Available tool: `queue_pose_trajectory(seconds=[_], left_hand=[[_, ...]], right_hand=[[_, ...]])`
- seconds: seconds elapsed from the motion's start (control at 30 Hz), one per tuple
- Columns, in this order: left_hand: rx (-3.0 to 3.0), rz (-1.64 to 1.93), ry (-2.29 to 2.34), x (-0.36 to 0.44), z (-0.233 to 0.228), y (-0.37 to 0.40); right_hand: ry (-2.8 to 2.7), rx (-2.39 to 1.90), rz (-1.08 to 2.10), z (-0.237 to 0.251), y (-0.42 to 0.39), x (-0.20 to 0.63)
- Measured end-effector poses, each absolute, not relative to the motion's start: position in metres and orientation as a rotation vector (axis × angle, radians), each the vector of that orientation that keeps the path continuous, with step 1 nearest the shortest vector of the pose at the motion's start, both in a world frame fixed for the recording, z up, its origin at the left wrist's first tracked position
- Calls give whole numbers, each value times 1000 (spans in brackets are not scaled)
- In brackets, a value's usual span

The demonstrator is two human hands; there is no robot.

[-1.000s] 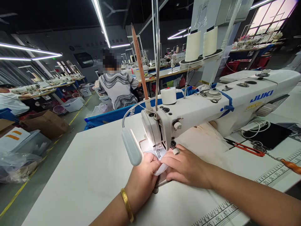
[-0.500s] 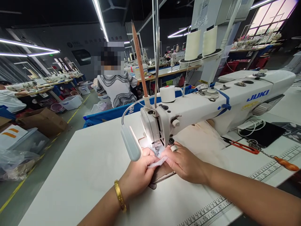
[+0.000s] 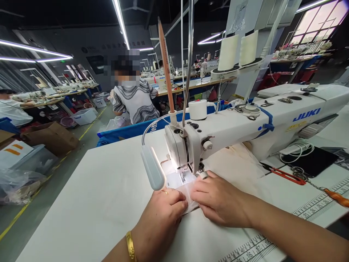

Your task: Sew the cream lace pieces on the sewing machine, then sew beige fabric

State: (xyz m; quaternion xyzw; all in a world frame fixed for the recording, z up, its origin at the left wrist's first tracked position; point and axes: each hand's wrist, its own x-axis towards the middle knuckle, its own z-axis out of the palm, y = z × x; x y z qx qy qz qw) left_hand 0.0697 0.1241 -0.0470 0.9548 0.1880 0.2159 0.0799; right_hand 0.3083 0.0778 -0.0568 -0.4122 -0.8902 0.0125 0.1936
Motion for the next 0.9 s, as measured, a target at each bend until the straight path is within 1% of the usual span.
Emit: queue_pose_trajectory(seconds=[0.1,0.27,0.43,0.6,0.8,0.9], left_hand=[[2866,600,603,69,-48,128],[2873,581,650,70,-52,135],[2903,662,537,71,-48,138],[2913,624,438,72,-46,135],[2922,590,460,71,-48,134],[2904,632,491,71,-49,135]], right_hand=[[-2493,-1191,1,-59,80,308],[-2489,-1255,33,-62,83,308],[-2458,-1194,29,-65,81,307],[-2464,-1210,32,-66,81,308],[-2473,-1227,-6,-67,82,308],[-2476,-1256,-12,-67,83,308]])
